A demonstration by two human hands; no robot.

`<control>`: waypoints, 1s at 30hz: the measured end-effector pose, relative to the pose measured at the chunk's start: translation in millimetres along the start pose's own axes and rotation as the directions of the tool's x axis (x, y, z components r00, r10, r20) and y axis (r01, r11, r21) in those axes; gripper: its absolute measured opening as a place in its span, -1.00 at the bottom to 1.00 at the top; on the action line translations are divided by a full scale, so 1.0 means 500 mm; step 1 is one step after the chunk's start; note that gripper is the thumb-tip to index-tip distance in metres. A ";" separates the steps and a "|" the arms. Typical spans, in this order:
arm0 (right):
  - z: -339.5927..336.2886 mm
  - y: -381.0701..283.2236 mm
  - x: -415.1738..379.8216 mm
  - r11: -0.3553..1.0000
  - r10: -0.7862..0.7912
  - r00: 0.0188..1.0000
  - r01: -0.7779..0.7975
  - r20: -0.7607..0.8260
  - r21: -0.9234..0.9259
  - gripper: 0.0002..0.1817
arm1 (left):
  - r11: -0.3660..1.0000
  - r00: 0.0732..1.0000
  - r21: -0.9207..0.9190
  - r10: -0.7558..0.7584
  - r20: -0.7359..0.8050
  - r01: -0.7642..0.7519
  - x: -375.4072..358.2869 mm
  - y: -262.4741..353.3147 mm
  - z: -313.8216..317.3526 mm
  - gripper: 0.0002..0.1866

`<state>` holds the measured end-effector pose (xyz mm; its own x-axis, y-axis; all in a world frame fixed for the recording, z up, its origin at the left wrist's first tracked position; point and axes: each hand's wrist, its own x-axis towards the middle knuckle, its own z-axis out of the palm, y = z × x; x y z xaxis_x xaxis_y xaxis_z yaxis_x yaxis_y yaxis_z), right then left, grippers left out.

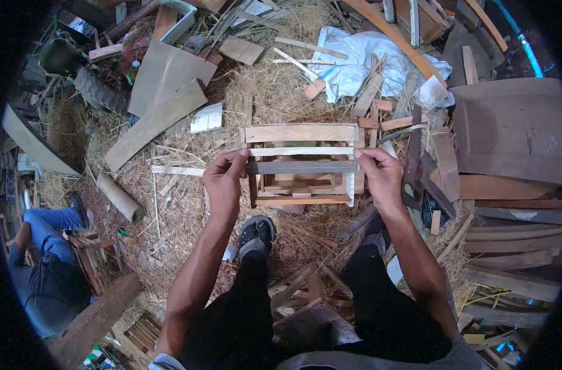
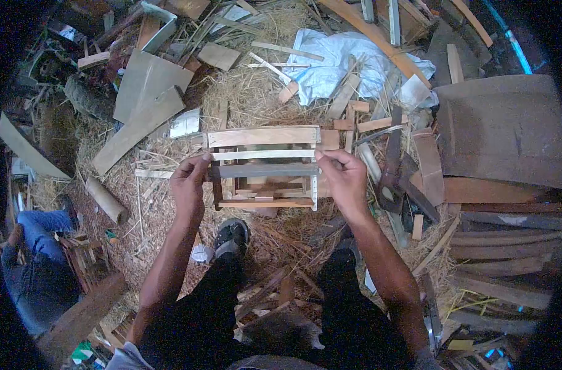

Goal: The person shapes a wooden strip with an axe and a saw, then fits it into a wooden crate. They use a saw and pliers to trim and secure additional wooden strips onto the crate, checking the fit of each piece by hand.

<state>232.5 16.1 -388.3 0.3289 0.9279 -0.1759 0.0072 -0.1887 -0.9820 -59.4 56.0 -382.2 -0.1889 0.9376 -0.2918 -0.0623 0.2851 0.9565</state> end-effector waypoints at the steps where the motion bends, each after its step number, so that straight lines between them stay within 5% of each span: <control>1: -0.001 0.000 0.000 1.000 0.004 1.000 -0.004 0.000 -0.007 -0.89 | 1.000 1.000 0.002 0.005 -0.009 -0.004 0.000 -0.001 0.001 -0.85; 12: -0.009 0.011 0.006 0.992 0.057 0.996 -0.064 0.061 0.110 -0.89 | 0.993 0.994 -0.053 -0.109 0.010 0.109 0.008 -0.008 -0.003 -0.75; 18: -0.003 -0.004 0.006 0.991 0.083 0.993 -0.091 0.087 0.098 -0.86 | 0.990 0.989 0.104 -0.103 0.105 0.092 0.019 -0.010 -0.014 -0.64; 30: -0.032 -0.026 0.045 0.950 0.091 0.995 -0.095 0.027 0.297 -0.81 | 0.990 0.989 0.140 -0.024 0.149 0.003 0.047 0.031 0.040 -0.69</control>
<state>254.8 34.3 -378.4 0.3027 0.9150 -0.2666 -0.3047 -0.1722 -0.9368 -45.2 86.3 -373.9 -0.0390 0.9498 -0.3106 0.0750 0.3127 0.9469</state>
